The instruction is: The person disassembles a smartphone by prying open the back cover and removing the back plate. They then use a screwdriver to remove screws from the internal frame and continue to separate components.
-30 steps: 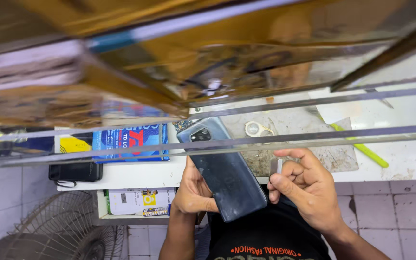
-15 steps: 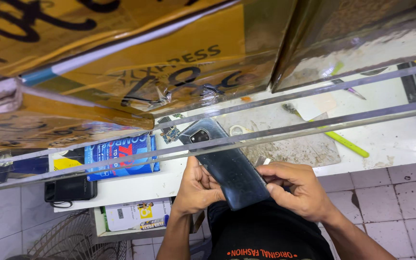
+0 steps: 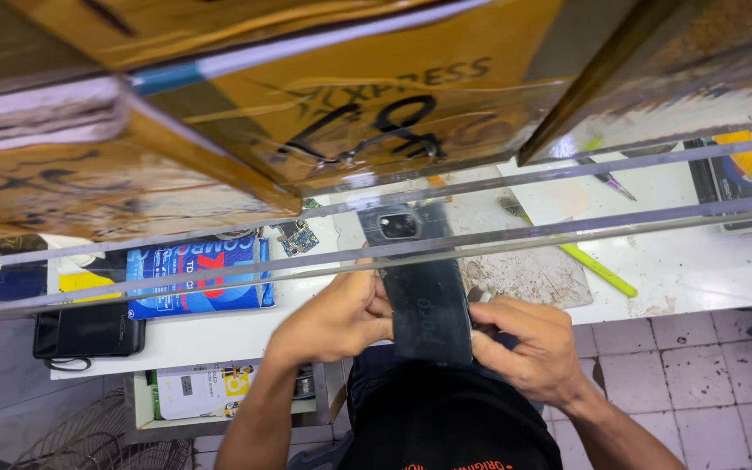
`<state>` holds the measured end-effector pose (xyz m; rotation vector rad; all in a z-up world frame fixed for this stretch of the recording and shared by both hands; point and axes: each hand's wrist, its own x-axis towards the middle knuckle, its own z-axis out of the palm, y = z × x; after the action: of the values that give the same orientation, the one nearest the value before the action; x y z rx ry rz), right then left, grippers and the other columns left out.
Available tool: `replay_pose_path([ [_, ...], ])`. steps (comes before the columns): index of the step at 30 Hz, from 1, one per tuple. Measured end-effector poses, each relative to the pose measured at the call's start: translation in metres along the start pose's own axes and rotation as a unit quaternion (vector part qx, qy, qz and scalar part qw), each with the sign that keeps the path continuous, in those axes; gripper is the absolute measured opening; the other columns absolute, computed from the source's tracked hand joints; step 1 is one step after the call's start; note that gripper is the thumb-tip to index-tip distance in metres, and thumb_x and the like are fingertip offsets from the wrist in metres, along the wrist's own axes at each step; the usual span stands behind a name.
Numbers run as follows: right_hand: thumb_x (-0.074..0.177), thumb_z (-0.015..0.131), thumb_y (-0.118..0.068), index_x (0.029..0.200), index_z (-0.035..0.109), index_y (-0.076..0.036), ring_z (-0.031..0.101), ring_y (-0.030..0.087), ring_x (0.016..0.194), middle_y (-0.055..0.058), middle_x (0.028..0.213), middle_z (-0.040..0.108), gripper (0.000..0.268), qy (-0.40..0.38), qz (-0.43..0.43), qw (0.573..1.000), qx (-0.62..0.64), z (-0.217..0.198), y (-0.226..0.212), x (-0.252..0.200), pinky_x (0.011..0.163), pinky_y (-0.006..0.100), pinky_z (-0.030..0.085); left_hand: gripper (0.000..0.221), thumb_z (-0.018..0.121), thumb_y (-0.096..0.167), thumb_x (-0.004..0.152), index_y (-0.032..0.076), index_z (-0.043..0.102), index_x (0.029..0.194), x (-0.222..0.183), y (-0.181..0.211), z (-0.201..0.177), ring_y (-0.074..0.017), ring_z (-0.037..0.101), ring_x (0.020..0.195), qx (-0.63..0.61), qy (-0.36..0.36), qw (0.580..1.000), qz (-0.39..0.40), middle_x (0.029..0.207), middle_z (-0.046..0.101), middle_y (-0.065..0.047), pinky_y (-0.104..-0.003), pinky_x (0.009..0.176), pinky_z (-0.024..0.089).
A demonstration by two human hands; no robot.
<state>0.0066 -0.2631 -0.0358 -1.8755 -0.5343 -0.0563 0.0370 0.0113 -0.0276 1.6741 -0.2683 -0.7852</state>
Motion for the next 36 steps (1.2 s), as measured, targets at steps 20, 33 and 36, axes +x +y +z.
replay_pose_path([
  [20,0.076,0.078,-0.005,0.102,0.075,0.000,0.065,0.010,0.061,0.005,0.074,0.070,0.026,0.109,0.008,0.992,-0.062,0.002,-0.025,-0.005,0.053,0.025,0.050,0.153,0.093,0.025,0.069,0.003,-0.028,0.160,-0.009,0.044,0.031,-0.0387,0.032,0.156,-0.090,0.129,0.970,0.188,0.171,0.018,-0.029,-0.050,0.123,0.035],
  [33,0.076,0.080,-0.004,0.098,0.073,-0.001,0.073,0.009,0.060,0.003,0.071,0.071,0.023,0.019,-0.076,0.988,-0.134,0.031,-0.011,0.029,0.050,0.021,0.055,0.151,0.087,0.025,0.060,0.003,-0.020,0.164,0.024,0.010,0.015,-0.0410,0.048,0.143,-0.033,0.171,0.977,0.121,0.165,0.023,-0.030,-0.049,0.109,0.054],
  [36,0.073,0.080,-0.003,0.098,0.073,0.001,0.073,0.010,0.060,0.004,0.073,0.072,0.027,0.012,-0.079,0.989,-0.125,0.032,-0.005,0.032,0.050,0.021,0.055,0.148,0.085,0.019,0.061,0.002,-0.021,0.162,0.029,0.005,0.013,-0.0393,0.047,0.144,-0.023,0.168,0.977,0.132,0.166,0.020,-0.031,-0.048,0.108,0.054],
])
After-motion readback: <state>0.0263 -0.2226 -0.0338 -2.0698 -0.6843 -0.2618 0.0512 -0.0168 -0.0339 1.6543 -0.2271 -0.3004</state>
